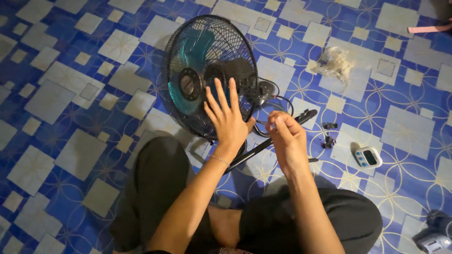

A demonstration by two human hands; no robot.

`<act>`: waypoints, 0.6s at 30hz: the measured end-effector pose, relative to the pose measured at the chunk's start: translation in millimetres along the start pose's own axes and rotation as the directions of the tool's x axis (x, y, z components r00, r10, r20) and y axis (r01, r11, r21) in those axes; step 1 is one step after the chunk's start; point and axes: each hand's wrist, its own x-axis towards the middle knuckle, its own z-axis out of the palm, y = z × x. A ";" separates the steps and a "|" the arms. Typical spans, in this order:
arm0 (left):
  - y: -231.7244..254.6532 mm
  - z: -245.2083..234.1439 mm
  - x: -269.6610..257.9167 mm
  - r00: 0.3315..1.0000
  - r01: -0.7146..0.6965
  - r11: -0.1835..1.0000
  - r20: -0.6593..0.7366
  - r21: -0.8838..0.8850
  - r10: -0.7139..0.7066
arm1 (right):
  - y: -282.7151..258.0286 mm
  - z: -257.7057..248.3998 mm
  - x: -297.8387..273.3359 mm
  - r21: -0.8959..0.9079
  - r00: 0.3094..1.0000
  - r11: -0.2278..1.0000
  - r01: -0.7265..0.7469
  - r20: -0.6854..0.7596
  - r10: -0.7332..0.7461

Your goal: The person disassembles an electric fan by removing the front grille and then reassembles it. They use a screwdriver to loosen and tighten screws on the fan's stand and grille.

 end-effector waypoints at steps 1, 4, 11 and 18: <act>-0.5 -0.2 -0.3 1.000 -0.002 1.000 -0.013 -0.010 0.002 | -4.6 4.3 -3.6 0.005 1.000 1.000 0.007 0.020 -0.007; -0.9 0.3 -0.8 0.999 -0.017 0.999 -0.046 -0.041 0.015 | -18.3 15.1 -16.0 0.022 0.997 0.999 0.024 0.068 -0.026; -3.9 3.5 -0.1 1.000 -0.001 0.998 -0.027 -0.065 -0.001 | -39.8 33.5 -39.0 0.055 0.992 0.998 0.007 0.122 -0.014; -3.7 4.7 -0.2 0.997 -0.022 0.998 -0.073 -0.053 0.018 | -47.7 44.8 -47.1 0.085 0.982 0.996 0.012 0.189 -0.028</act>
